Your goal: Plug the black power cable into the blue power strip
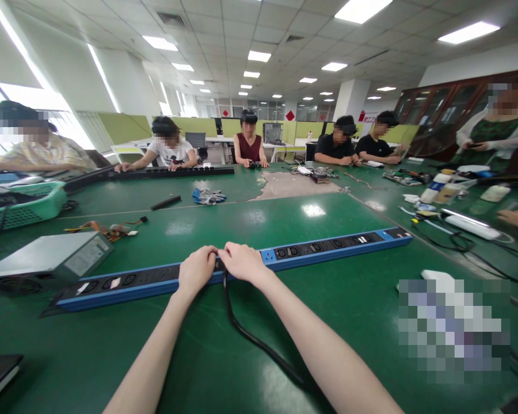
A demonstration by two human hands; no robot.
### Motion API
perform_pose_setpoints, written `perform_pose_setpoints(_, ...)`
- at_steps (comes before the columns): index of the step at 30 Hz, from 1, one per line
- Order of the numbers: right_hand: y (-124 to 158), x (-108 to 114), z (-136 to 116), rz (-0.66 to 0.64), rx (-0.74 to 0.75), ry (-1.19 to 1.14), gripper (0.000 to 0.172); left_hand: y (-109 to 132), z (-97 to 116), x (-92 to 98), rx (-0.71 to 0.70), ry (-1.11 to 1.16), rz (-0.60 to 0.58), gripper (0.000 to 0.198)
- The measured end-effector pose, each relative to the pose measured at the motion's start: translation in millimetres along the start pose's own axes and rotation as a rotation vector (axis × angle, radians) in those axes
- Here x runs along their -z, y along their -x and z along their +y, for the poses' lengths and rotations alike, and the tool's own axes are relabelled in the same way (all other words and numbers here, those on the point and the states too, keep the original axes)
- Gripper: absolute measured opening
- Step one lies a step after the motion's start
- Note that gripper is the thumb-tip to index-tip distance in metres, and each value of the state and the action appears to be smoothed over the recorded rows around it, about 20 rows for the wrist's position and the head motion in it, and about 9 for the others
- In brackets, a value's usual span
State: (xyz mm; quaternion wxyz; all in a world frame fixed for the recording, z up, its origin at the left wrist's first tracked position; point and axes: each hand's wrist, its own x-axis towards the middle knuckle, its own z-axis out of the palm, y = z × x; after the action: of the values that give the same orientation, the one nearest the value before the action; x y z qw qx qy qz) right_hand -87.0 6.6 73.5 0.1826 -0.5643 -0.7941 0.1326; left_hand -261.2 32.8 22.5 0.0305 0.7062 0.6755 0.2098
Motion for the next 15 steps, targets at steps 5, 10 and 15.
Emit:
perform_pose_setpoints(5,-10.9,23.0,12.5,0.063,-0.063,-0.025,0.040,1.6,0.7,0.9,-0.018,0.017,0.007,0.034)
perform_pose_setpoints(10,6.2,0.0,-16.6,0.087,0.004,0.171,0.029,2.6,0.7,1.2,-0.011,-0.005,0.004,0.034)
perform_pose_setpoints(15,15.6,-27.9,-33.8,0.164,-0.045,0.205,0.024,1.8,-0.1,0.9,-0.009,-0.023,0.005,0.034)
